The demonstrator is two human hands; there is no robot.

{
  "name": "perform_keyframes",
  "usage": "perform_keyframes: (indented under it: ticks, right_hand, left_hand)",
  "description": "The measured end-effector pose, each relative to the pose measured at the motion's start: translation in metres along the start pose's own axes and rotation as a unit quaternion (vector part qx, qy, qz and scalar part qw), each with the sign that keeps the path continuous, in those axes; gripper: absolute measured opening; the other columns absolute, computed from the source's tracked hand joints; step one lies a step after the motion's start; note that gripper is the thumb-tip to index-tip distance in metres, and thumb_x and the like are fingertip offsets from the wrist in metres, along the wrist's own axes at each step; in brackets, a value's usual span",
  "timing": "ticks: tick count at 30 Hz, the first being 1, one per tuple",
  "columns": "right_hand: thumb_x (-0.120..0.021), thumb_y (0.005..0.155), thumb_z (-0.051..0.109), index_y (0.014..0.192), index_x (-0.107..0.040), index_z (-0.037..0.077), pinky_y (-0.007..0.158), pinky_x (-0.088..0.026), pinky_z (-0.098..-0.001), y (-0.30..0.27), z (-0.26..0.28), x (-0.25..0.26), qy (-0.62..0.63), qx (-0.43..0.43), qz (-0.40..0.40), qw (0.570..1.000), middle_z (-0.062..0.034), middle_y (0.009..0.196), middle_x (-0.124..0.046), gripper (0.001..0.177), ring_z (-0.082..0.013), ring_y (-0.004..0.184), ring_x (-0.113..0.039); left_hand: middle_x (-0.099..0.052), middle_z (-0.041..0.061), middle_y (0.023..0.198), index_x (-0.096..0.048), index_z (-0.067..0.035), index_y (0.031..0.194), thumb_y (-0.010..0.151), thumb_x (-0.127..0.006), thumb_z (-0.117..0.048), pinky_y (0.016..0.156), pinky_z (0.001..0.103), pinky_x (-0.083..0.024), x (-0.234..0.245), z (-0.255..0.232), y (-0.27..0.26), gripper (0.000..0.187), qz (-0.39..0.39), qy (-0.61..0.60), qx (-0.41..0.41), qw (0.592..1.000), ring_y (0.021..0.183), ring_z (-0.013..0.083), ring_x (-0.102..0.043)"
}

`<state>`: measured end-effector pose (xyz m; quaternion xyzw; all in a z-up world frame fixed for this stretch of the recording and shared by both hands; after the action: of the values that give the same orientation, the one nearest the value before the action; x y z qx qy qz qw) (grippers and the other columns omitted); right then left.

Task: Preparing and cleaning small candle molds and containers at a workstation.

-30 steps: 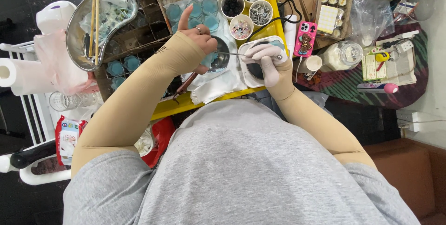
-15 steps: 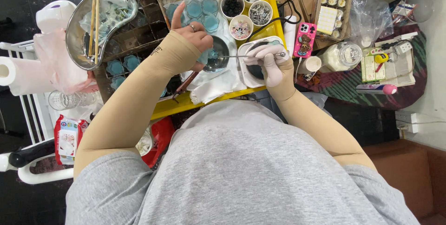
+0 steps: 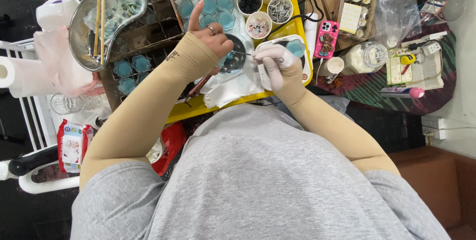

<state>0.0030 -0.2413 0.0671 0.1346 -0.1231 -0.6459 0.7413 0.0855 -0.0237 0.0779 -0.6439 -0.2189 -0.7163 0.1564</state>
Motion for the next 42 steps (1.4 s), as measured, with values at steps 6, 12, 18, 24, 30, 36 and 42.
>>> perform_keyframes:
  ticks: [6,12,18,24,30,36,42]
  right_hand:
    - [-0.056,0.109,-0.001,0.110,-0.064,0.004,0.090,-0.056,-0.0293,0.007,0.003,-0.010,-0.070,0.025,0.017,0.997,-0.0109,0.111,-0.069,0.010,-0.0180,0.097,-0.068]
    - [-0.059,0.107,0.000,0.110,-0.064,0.006,0.090,-0.056,-0.0321,0.009,0.010,-0.014,-0.112,0.050,0.041,0.992,-0.0122,0.110,-0.070,0.008,-0.0221,0.099,-0.069]
    - [-0.060,0.104,-0.001,0.110,-0.065,0.006,0.089,-0.056,-0.0331,0.008,0.012,-0.014,-0.127,0.064,0.082,0.987,-0.0134,0.111,-0.071,0.010,-0.0255,0.099,-0.071]
    - [-0.062,0.101,-0.002,0.111,-0.065,0.005,0.087,-0.056,-0.0332,0.007,0.008,-0.012,-0.164,0.073,0.111,0.977,-0.0136,0.110,-0.070,0.013,-0.0284,0.098,-0.070]
    - [-0.062,0.102,-0.004,0.111,-0.066,0.005,0.087,-0.055,-0.0315,0.002,0.008,-0.004,-0.165,0.027,0.055,0.984,-0.0121,0.110,-0.069,0.013,-0.0237,0.097,-0.069]
    - [-0.057,0.109,0.000,0.116,-0.066,0.002,0.088,-0.053,-0.0282,-0.011,-0.007,0.006,-0.099,-0.058,0.012,0.993,-0.0069,0.107,-0.069,0.011,-0.0134,0.095,-0.066]
    - [-0.050,0.114,0.010,0.121,-0.060,0.001,0.093,-0.057,-0.0277,-0.012,-0.015,0.010,0.006,-0.093,-0.040,0.995,-0.0081,0.111,-0.069,0.015,-0.0129,0.100,-0.069]
  left_hand:
    - [-0.071,-0.005,0.086,-0.066,-0.020,0.084,0.054,-0.089,-0.032,0.124,0.065,0.006,-0.009,-0.001,0.004,0.040,-0.014,0.017,0.035,0.999,0.120,0.0229,-0.066]
    - [-0.070,-0.003,0.083,-0.066,-0.016,0.086,0.052,-0.089,-0.033,0.122,0.066,0.007,-0.006,-0.001,0.006,0.045,0.009,0.018,0.046,0.999,0.117,0.0229,-0.066]
    - [-0.070,-0.003,0.083,-0.067,-0.017,0.088,0.056,-0.087,-0.033,0.122,0.066,0.006,-0.011,0.002,0.007,0.041,-0.001,0.031,0.043,0.999,0.114,0.0219,-0.067]
    - [-0.072,0.000,0.096,-0.069,-0.013,0.104,0.057,-0.090,-0.037,0.123,0.066,0.003,0.006,0.012,0.005,0.057,-0.014,-0.016,0.068,0.997,0.118,0.0249,-0.065]
    - [-0.070,0.012,0.107,-0.071,-0.011,0.113,0.066,-0.098,-0.032,0.115,0.061,-0.015,0.032,0.031,-0.011,0.058,-0.091,-0.270,0.135,0.949,0.119,0.0332,-0.060]
    - [-0.069,0.004,0.120,-0.065,-0.006,0.123,0.084,-0.086,-0.029,0.108,0.031,-0.048,-0.005,0.030,-0.039,0.051,-0.111,-0.726,0.209,0.645,0.117,0.0143,-0.062]
    - [-0.074,0.009,0.115,-0.060,-0.007,0.119,0.080,-0.086,-0.039,0.107,0.034,-0.052,-0.032,0.025,-0.046,0.056,-0.106,-0.841,0.219,0.484,0.112,0.0185,-0.069]
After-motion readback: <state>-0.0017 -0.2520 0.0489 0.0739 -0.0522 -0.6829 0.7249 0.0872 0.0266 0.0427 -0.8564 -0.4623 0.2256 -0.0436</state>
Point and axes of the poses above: each hand's wrist, its own y-axis towards the middle knuckle, its own x-axis out of the back of the hand, z = x × y, the point moved 3 cm from there along y, towards the middle knuckle
